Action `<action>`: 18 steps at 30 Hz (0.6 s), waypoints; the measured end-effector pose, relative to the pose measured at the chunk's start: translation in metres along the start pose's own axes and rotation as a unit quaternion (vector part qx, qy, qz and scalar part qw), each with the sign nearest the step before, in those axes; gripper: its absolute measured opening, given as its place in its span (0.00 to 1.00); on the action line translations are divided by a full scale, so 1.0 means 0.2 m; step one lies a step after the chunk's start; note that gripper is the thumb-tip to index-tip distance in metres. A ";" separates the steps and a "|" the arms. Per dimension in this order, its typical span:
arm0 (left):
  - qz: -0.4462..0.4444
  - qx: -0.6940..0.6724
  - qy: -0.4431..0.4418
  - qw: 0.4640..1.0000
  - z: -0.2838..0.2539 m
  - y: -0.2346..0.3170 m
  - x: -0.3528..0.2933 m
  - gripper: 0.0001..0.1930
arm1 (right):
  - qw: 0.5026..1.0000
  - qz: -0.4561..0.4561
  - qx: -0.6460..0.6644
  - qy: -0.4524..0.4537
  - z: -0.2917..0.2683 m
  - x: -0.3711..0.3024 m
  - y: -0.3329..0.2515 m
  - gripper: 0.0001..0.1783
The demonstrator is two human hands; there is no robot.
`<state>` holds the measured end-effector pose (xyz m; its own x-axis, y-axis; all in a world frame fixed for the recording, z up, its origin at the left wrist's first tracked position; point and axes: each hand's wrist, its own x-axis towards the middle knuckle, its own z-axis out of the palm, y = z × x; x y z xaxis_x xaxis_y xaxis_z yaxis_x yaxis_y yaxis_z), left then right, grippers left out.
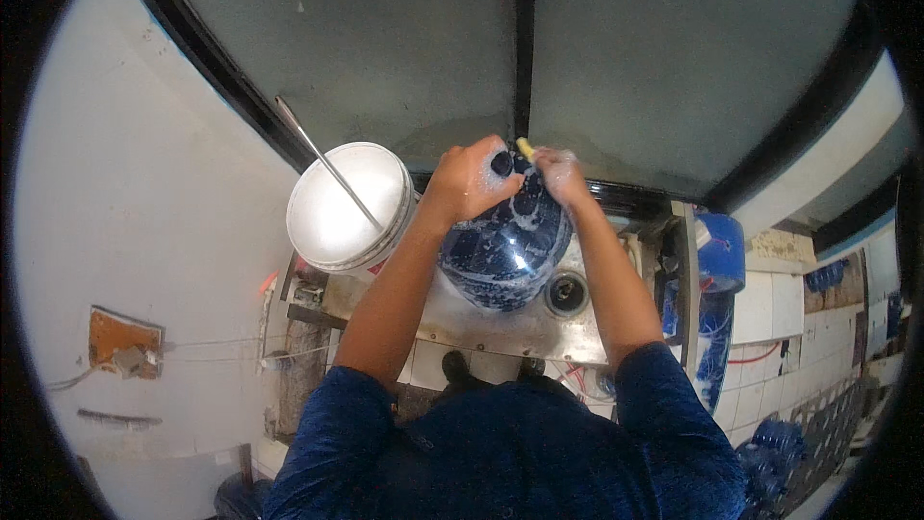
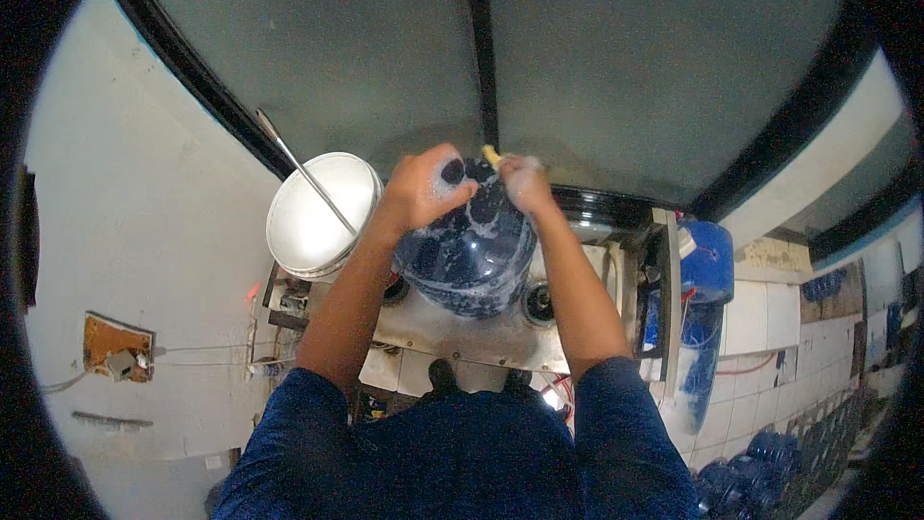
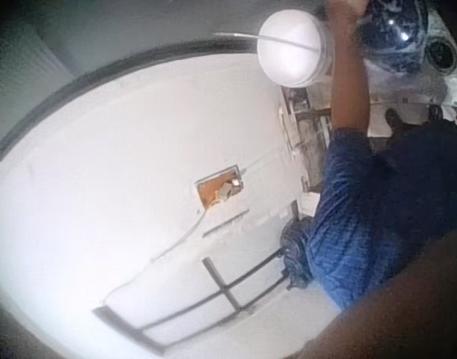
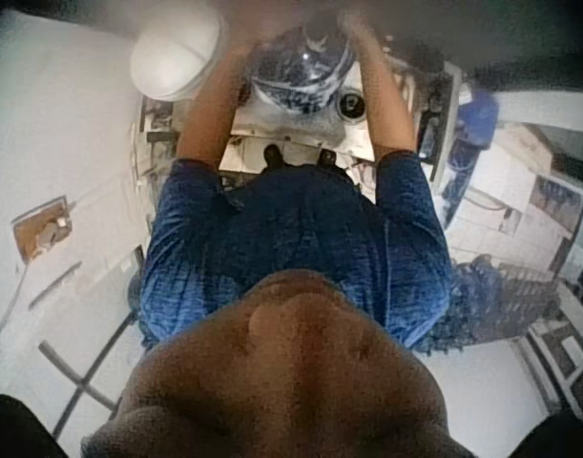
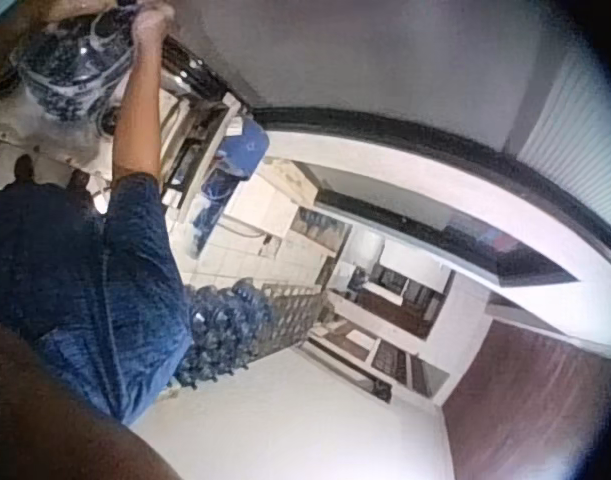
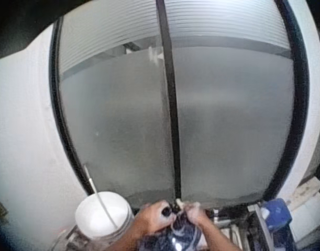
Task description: The person retrieves a large blue water jug, places it on a metal sink, and scrubs the exterior with a soapy sponge. They rinse the jug with a hose and continue scrubbing the surface thoroughly.
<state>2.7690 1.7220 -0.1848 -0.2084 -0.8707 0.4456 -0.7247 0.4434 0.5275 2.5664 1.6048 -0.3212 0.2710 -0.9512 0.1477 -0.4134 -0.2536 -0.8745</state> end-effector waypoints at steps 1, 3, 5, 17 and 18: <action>0.017 0.018 0.031 0.999 0.02 -0.04 -0.03 0.21 | 0.996 -0.034 -0.074 0.045 0.07 -0.06 -0.10 0.20; 0.000 -0.030 0.031 0.999 0.02 -0.02 -0.05 0.20 | 0.961 -0.175 -0.194 0.091 0.08 -0.28 -0.25 0.21; 0.003 -0.020 0.065 0.998 0.06 -0.03 -0.06 0.20 | 0.961 -0.200 -0.179 0.061 0.01 -0.56 -0.34 0.24; -0.107 -0.049 0.038 0.992 0.05 0.01 -0.05 0.21 | 0.976 -0.198 -0.076 -0.043 0.04 -0.08 -0.36 0.18; -0.108 -0.054 0.051 0.991 0.06 0.02 -0.07 0.21 | 0.980 -0.186 -0.061 -0.015 0.06 -0.22 -0.42 0.17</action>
<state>2.7620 1.7331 -0.1971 0.0153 -0.9245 0.3810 -0.6691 0.2737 0.6910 2.5992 1.6696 -0.2605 0.4478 -0.7834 0.4310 -0.3813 -0.6033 -0.7004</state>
